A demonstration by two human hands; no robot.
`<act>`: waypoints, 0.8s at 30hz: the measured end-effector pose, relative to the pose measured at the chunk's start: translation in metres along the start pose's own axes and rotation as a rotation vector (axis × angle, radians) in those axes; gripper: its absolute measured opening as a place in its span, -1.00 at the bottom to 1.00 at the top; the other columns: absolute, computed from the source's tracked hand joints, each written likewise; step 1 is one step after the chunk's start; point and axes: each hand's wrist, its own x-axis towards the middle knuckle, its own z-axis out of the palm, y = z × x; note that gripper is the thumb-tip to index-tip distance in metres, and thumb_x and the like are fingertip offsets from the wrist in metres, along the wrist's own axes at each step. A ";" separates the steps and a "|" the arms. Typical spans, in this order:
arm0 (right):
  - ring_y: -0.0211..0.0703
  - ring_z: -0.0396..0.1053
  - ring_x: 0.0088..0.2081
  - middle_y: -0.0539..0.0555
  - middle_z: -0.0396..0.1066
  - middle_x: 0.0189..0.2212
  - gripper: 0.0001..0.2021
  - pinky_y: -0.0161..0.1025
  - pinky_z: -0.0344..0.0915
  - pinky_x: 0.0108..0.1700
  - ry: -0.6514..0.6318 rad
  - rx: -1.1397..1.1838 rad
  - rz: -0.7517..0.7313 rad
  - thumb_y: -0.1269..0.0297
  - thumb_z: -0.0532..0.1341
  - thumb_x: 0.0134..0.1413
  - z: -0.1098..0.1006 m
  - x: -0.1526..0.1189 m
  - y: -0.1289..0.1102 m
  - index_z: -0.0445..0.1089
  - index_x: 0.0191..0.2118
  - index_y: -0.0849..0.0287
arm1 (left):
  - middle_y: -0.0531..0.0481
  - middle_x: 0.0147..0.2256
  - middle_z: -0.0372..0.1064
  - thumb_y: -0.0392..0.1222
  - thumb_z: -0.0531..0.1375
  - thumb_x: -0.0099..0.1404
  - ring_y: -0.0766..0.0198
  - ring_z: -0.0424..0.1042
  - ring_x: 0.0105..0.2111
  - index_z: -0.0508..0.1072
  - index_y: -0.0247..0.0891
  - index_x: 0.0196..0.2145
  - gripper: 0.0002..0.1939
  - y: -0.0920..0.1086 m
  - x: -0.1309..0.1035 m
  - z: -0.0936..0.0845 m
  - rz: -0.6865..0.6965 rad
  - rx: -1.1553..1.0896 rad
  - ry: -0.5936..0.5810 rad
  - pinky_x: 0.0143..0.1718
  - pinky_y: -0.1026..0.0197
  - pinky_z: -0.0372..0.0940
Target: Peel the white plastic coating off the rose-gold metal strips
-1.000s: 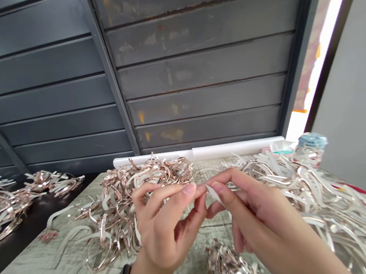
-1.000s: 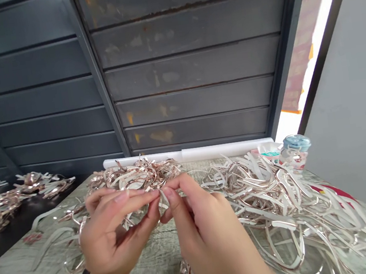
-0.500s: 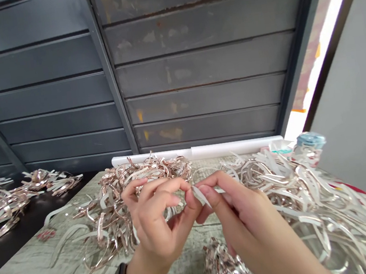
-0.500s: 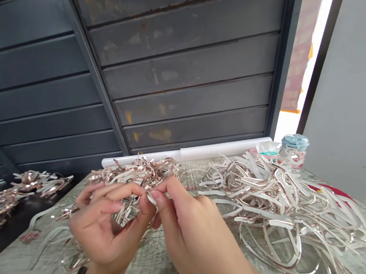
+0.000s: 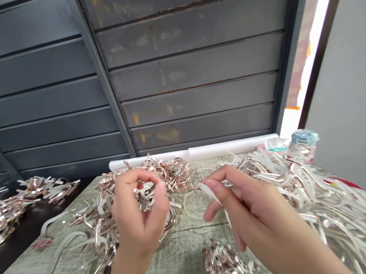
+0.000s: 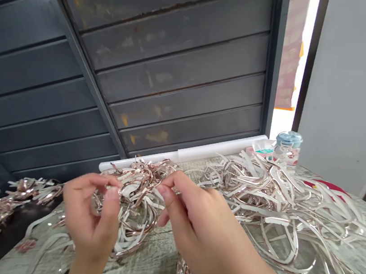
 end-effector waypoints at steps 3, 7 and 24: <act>-0.39 0.19 -0.77 -0.08 0.57 -0.50 -0.73 -0.37 0.11 -0.66 -0.042 0.033 0.004 0.11 0.01 0.44 0.002 -0.001 0.000 0.29 -0.30 0.06 | 0.02 -0.40 0.32 -0.08 0.15 0.43 0.26 0.30 -0.41 0.32 -0.25 -0.23 -0.82 0.011 0.002 0.000 0.281 0.069 -0.187 -0.41 0.22 0.21; -0.40 0.21 -0.76 -0.05 0.59 -0.44 -0.72 -0.37 0.13 -0.65 -0.121 0.054 -0.051 0.14 0.00 0.45 0.007 -0.004 0.001 0.30 -0.30 0.07 | 0.00 -0.49 0.30 -0.05 -0.01 0.53 0.23 0.23 -0.49 0.31 -0.24 -0.30 -0.72 0.007 -0.004 0.010 0.422 0.009 -0.292 -0.46 0.19 0.15; -0.06 0.45 0.04 0.00 0.56 -0.04 -0.84 -0.09 0.33 0.12 -0.100 -0.139 -0.227 0.25 0.23 0.34 -0.008 0.022 0.020 0.48 -0.03 -0.01 | 0.14 -0.61 0.02 -0.08 0.00 0.55 0.41 0.04 -0.61 0.18 -0.23 -0.55 -0.53 0.022 -0.019 0.013 -0.545 -0.472 -0.373 -0.59 0.31 0.01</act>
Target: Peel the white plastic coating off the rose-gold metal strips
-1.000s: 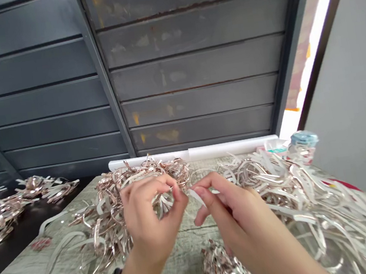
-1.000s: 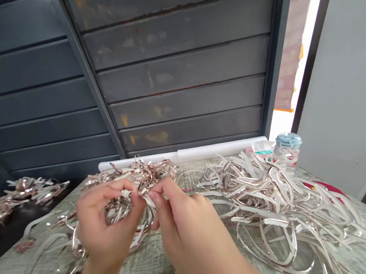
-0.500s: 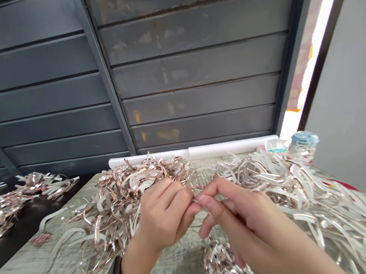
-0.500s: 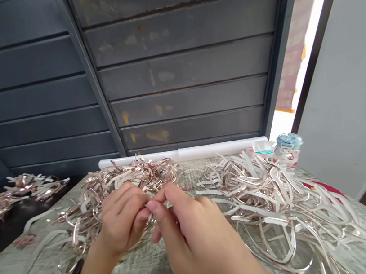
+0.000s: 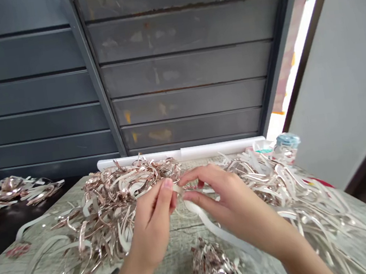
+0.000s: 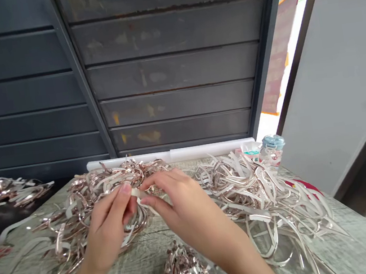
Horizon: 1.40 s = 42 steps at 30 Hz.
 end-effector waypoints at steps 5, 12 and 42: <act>0.01 0.41 0.18 0.08 0.47 0.17 -0.61 0.02 0.32 0.24 -0.008 0.034 0.064 0.19 0.10 0.41 0.005 -0.015 -0.019 0.34 0.27 -0.01 | 0.13 -0.57 0.06 0.09 0.11 0.47 0.42 0.04 -0.58 0.29 -0.24 -0.53 -0.52 -0.004 0.000 0.003 -0.195 -0.331 0.009 -0.58 0.34 0.03; -0.07 0.25 0.33 0.04 0.30 0.32 -0.55 -0.05 0.16 0.38 -0.074 0.253 0.061 0.17 0.03 0.46 0.025 -0.010 -0.028 0.20 0.37 0.05 | 0.16 -0.60 0.00 0.09 0.18 0.43 0.43 -0.05 -0.60 0.26 -0.25 -0.53 -0.53 -0.001 -0.008 0.008 -0.215 -0.519 -0.011 -0.64 0.37 -0.09; 0.01 0.11 0.40 0.02 0.19 0.38 -0.43 0.04 0.04 0.40 -0.165 0.748 0.026 -0.14 0.07 0.36 0.041 0.000 -0.010 0.13 0.39 -0.16 | 0.13 -0.66 0.04 -0.05 0.01 0.54 0.43 -0.02 -0.68 0.29 -0.23 -0.50 -0.57 0.000 -0.016 0.007 0.071 -0.478 -0.123 -0.70 0.32 -0.16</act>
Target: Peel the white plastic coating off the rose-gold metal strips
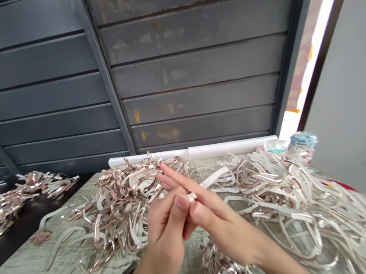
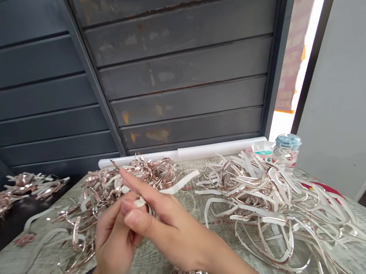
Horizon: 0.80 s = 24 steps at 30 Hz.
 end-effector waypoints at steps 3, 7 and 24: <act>-0.01 0.09 0.41 0.01 0.18 0.39 -0.46 0.06 -0.09 0.44 -0.004 0.036 0.031 -0.14 -0.09 0.42 0.003 0.001 0.005 0.14 0.39 -0.13 | 0.15 -0.68 0.03 -0.04 0.00 0.54 0.44 -0.04 -0.71 0.30 -0.23 -0.50 -0.55 0.003 0.000 -0.001 -0.052 0.017 -0.059 -0.72 0.32 -0.18; -0.01 0.14 0.38 0.04 0.30 0.32 -0.44 0.06 -0.11 0.45 0.061 0.170 0.079 -0.14 -0.17 0.44 0.009 0.004 0.013 0.17 0.37 -0.10 | 0.15 -0.70 0.03 -0.04 0.03 0.53 0.45 -0.04 -0.72 0.27 -0.23 -0.53 -0.55 0.000 0.000 0.001 -0.029 0.061 -0.008 -0.72 0.32 -0.17; -0.02 0.55 0.06 0.02 0.63 -0.04 -0.45 0.12 0.20 0.28 0.059 0.692 0.214 -0.11 -0.11 0.41 -0.002 0.016 0.014 0.05 0.42 -0.20 | 0.19 -0.76 0.07 -0.08 0.04 0.53 0.46 -0.04 -0.83 0.32 -0.21 -0.54 -0.55 -0.002 0.003 0.009 0.183 -0.213 0.307 -0.86 0.34 -0.16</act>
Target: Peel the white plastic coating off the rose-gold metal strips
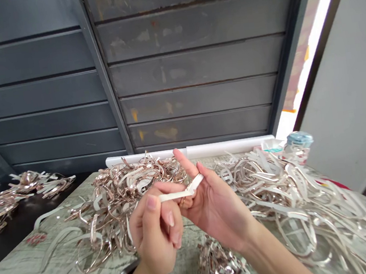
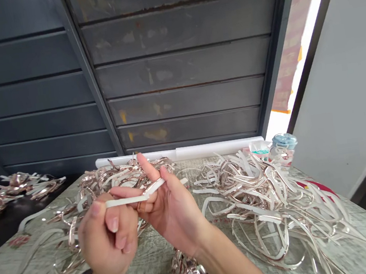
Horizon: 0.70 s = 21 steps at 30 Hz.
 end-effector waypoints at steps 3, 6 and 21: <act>-0.09 0.53 0.09 -0.01 0.64 -0.06 -0.48 0.08 0.13 0.32 -0.075 0.075 -0.007 -0.05 -0.13 0.44 -0.003 0.001 0.002 0.02 0.43 -0.21 | 0.20 -0.78 -0.03 -0.07 0.03 0.53 0.44 -0.10 -0.82 0.23 -0.21 -0.57 -0.52 0.006 -0.002 0.003 0.016 -0.052 0.037 -0.84 0.34 -0.14; -0.12 0.46 0.16 -0.05 0.62 -0.02 -0.51 0.06 0.17 0.30 -0.106 0.197 -0.028 -0.04 -0.14 0.45 -0.004 0.002 0.004 0.04 0.41 -0.27 | 0.20 -0.78 -0.10 -0.04 0.00 0.54 0.43 -0.14 -0.80 0.15 -0.21 -0.57 -0.51 0.015 -0.002 0.006 0.045 -0.081 0.035 -0.81 0.33 -0.12; -0.19 -0.18 0.48 -0.03 0.02 0.45 -0.38 0.05 -0.28 0.44 -0.152 -0.132 -0.099 -0.26 -0.29 0.37 0.001 -0.002 0.011 -0.14 0.44 -0.28 | 0.21 -0.75 -0.23 -0.07 0.08 0.49 0.42 -0.18 -0.70 0.04 -0.24 -0.60 -0.48 0.020 0.013 0.008 -0.208 -0.274 -0.076 -0.41 0.37 0.28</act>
